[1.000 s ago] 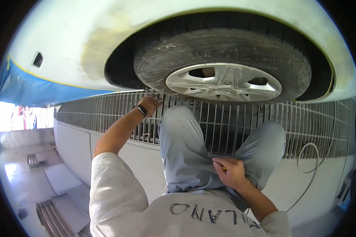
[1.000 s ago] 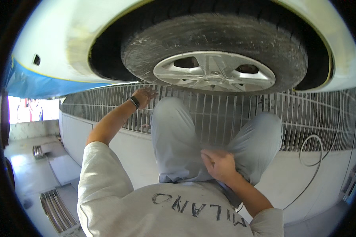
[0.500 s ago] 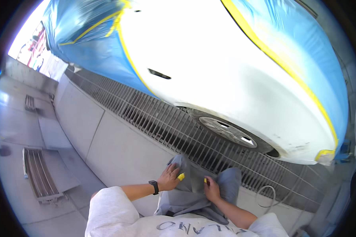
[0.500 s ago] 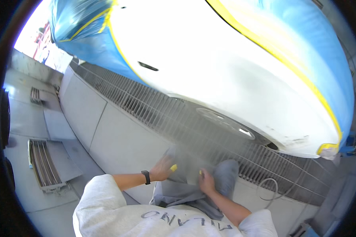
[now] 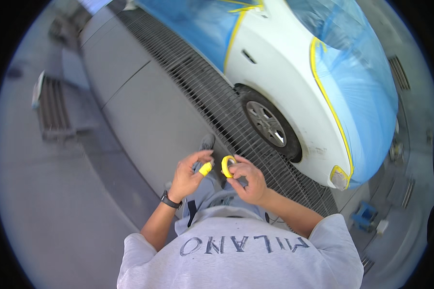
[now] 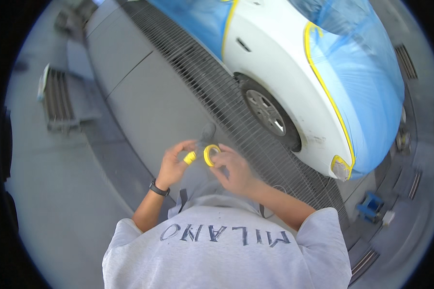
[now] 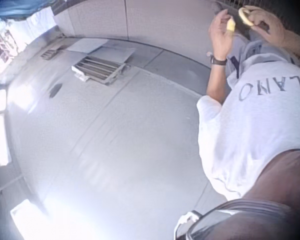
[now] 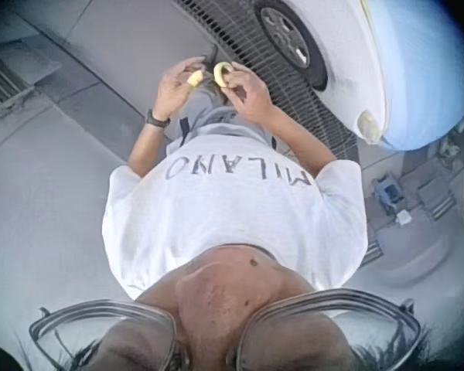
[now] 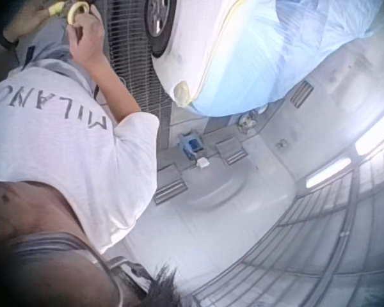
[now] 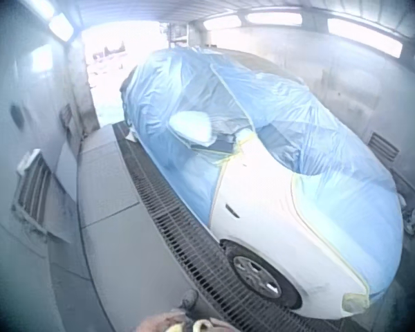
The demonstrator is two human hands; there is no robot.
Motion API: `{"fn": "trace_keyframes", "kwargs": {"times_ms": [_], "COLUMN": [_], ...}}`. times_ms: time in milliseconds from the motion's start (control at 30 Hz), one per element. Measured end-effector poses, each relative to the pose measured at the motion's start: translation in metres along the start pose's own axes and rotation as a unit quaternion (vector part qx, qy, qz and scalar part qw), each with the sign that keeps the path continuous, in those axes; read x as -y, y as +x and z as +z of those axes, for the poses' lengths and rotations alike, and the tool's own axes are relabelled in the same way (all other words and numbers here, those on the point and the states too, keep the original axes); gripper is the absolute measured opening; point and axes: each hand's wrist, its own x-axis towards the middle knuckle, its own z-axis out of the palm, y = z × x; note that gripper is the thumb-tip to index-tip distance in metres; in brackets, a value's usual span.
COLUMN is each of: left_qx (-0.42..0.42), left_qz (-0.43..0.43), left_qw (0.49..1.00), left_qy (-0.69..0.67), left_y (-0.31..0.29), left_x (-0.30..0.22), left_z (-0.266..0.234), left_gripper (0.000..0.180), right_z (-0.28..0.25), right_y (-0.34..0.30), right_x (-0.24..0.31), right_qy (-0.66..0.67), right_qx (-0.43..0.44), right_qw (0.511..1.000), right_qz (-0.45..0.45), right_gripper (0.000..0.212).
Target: The person applies yellow masking tape around the wheel arch of a white car and then covers the wheel with newspaper, securing it with additional tape.
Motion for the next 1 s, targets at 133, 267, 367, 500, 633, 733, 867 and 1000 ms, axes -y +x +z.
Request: {"fn": "trace_keyframes", "kwargs": {"times_ms": [133, 267, 367, 500, 633, 733, 867, 1000], "left_qx": [-0.078, -0.16, -0.255, -0.353, -0.506, -0.593, -0.643, -0.721], "left_qz": [0.083, 0.055, 0.021, 0.018, -0.007, -0.023, -0.054, -0.09], "left_qw": [0.993, 0.983, 0.96, 0.926, 0.861, 0.805, 0.761, 0.686], "left_qy": [-0.043, -0.065, -0.116, -0.129, -0.054, 0.012, -0.069, -0.028], "left_y": [-0.088, -0.169, -0.23, -0.302, -0.35, -0.39, -0.453, -0.522], "left_x": [-0.065, -0.096, -0.091, -0.067, -0.056, -0.044, -0.021, 0.002], "left_z": [0.002, 0.008, -0.004, -0.031, -0.02, -0.01, -0.013, -0.01], "left_gripper": [0.046, 0.031, 0.02, 0.014, 0.008, 0.009, 0.01, 0.041], "right_z": [-0.008, 0.007, 0.043, 0.104, 0.156, 0.185, 0.231, 0.278], "right_y": [-0.008, -0.014, -0.012, -0.007, 0.0, -0.015, -0.045, -0.08], "right_x": [0.06, 0.111, 0.145, 0.19, 0.223, 0.248, 0.285, 0.313], "right_qy": [0.022, 0.058, 0.085, 0.09, 0.103, 0.068, 0.053, 0.103], "right_qx": [0.125, 0.206, 0.276, 0.366, 0.474, 0.505, 0.609, 0.667], "right_qw": [0.989, 0.97, 0.948, 0.916, 0.861, 0.835, 0.779, 0.738], "right_qz": [-0.07, -0.116, -0.136, -0.14, -0.154, -0.207, -0.142, -0.005], "right_gripper": [0.033, 0.026, 0.021, 0.018, 0.027, 0.029, 0.025, 0.019]}}
